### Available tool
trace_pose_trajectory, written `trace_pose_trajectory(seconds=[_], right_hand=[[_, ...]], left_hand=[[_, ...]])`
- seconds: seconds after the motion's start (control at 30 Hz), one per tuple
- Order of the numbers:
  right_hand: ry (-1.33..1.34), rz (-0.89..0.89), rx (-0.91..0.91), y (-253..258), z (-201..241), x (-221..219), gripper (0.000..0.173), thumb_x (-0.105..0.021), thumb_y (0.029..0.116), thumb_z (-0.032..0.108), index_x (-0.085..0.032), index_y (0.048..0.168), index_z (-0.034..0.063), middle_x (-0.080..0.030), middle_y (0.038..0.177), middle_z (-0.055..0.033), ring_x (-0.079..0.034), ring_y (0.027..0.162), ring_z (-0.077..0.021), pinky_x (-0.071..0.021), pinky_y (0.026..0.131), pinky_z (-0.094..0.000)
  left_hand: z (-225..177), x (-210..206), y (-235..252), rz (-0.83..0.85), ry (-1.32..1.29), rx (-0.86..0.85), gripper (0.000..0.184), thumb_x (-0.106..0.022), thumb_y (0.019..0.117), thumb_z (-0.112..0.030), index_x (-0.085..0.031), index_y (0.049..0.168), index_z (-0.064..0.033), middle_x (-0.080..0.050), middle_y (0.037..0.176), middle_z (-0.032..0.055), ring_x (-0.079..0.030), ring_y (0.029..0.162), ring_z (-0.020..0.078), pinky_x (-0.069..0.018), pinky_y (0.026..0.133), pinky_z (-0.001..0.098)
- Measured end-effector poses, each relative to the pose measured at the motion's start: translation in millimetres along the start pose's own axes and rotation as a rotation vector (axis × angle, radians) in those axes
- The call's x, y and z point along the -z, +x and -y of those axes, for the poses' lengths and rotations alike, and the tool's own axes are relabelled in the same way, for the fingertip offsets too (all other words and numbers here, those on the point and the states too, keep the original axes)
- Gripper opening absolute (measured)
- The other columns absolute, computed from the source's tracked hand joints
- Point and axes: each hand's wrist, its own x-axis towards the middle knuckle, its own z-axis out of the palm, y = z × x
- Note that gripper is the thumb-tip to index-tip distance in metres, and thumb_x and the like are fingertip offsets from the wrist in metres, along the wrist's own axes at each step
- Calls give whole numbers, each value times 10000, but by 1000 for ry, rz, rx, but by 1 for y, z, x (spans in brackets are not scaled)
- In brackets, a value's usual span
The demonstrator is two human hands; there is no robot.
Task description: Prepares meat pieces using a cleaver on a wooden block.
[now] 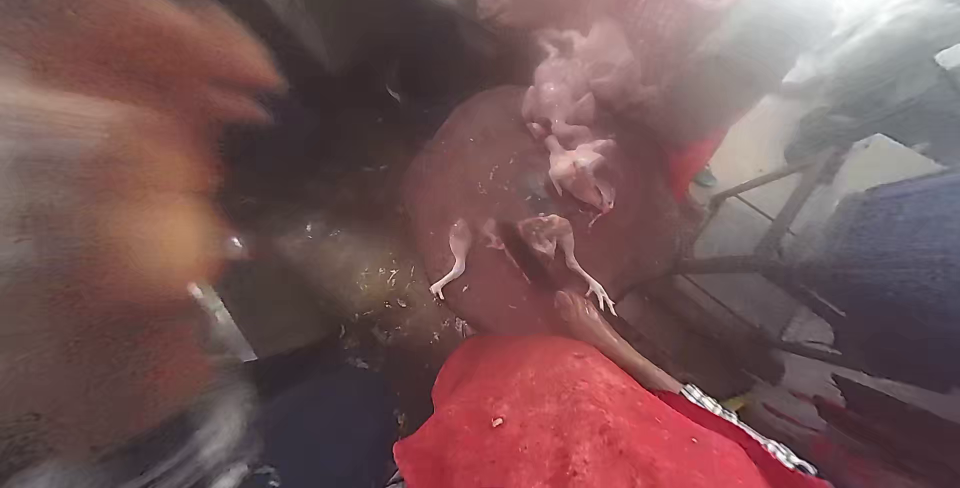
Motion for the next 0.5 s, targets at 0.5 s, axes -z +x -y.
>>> trace_pose_trajectory(seconds=[0.5], right_hand=[[-69, 163, -29, 9, 21, 12, 653, -202, 1090, 556, -639, 1201, 83, -677, 1014, -134, -674, 941, -269, -548, 881, -518]], left_hand=[[107, -266, -271, 561, 185, 908, 390, -468, 1077, -407, -659, 1305, -155, -681, 1271, 96, -659, 1181, 272, -516, 1028, 555]])
